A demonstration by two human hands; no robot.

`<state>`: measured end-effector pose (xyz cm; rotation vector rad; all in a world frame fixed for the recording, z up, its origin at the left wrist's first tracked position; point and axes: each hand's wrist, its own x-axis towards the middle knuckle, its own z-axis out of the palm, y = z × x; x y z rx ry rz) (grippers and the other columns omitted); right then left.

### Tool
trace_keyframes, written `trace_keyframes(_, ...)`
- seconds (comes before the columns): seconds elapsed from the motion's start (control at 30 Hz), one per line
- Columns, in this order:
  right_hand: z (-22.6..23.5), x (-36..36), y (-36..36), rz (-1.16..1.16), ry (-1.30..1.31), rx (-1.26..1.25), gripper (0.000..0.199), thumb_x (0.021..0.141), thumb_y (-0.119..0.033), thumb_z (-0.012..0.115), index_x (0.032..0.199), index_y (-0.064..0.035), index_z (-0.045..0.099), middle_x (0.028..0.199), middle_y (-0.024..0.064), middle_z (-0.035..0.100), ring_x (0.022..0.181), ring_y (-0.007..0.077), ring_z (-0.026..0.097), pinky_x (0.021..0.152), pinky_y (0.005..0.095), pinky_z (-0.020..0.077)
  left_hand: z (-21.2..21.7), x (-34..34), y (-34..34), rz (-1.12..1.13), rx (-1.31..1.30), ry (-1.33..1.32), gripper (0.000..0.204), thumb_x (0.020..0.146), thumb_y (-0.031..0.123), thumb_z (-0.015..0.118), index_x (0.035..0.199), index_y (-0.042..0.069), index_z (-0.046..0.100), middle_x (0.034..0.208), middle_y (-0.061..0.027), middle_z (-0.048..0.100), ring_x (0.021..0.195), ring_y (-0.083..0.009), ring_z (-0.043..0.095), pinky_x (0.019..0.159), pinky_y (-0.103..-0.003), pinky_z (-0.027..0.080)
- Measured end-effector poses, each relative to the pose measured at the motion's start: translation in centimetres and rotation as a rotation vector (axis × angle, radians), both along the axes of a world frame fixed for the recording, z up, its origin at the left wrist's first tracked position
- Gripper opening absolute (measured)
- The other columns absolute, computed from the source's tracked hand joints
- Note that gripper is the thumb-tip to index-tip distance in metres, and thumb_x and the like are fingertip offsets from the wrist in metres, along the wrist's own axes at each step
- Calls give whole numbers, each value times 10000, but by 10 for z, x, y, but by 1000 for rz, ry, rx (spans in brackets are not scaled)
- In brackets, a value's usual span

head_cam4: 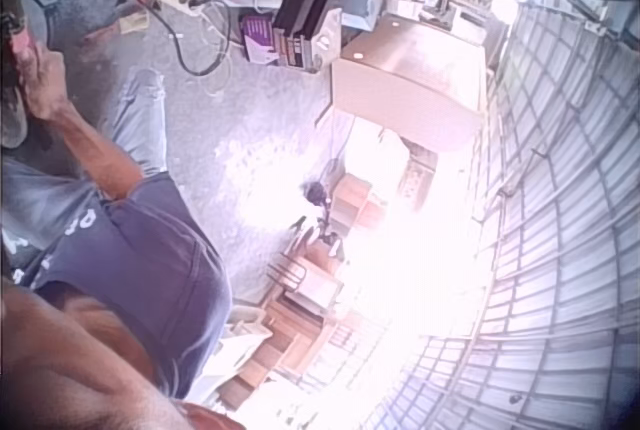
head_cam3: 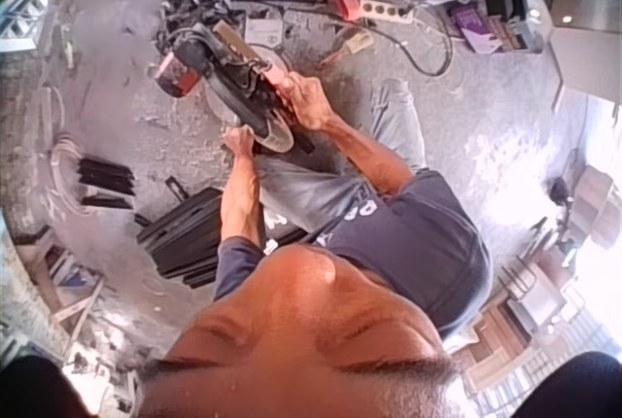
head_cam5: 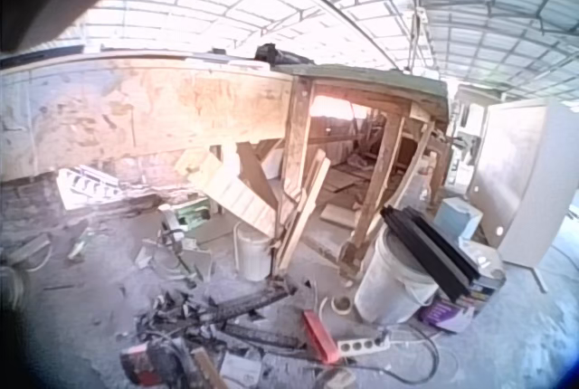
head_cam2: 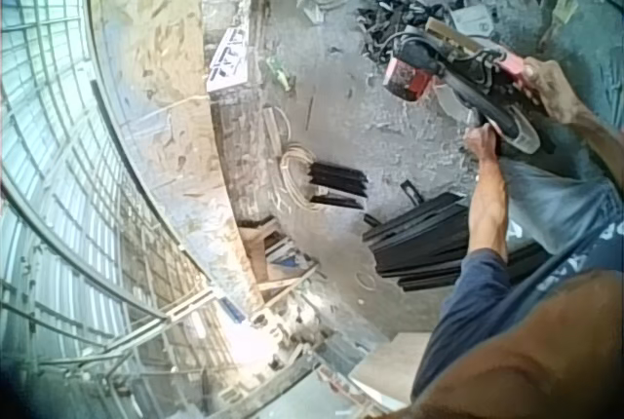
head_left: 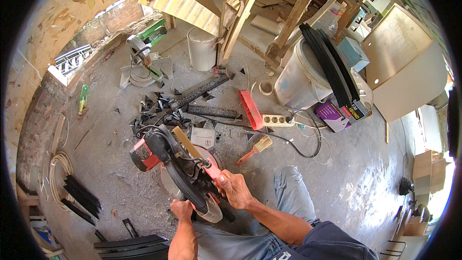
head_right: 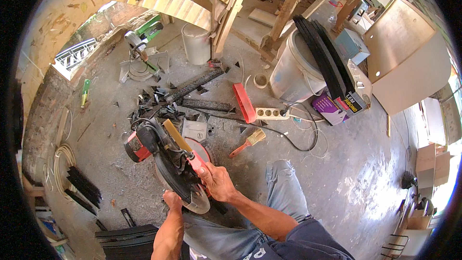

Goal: The person cuts black plastic strips using a miter saw, picking them up from a pile and positioning them on the saw table before making each cut.

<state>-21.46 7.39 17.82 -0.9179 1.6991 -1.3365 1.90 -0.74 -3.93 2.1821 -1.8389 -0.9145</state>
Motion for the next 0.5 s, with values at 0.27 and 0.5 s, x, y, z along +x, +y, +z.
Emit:
trace_keyframes(0.27, -2, -2, 1, 16, 14, 24, 613, 1031, -547, 348, 842, 2, 545, 661, 48, 547, 576, 110, 526, 532, 276, 453, -1, -2, 4, -43, -61, -33, 231, 699, 104, 625, 727, -125, 631, 705, -293, 649, 700, -411, 686, 629, -470, 535)
trace_keyframes(0.5, -4, -3, 3, 24, 11, 36, 607, 1031, -544, 348, 844, 1, 541, 659, 51, 549, 571, 112, 523, 532, 277, 449, 16, -10, 6, -80, -118, -77, 205, 805, 50, 507, 757, -107, 631, 739, -284, 661, 726, -406, 695, 631, -478, 522)
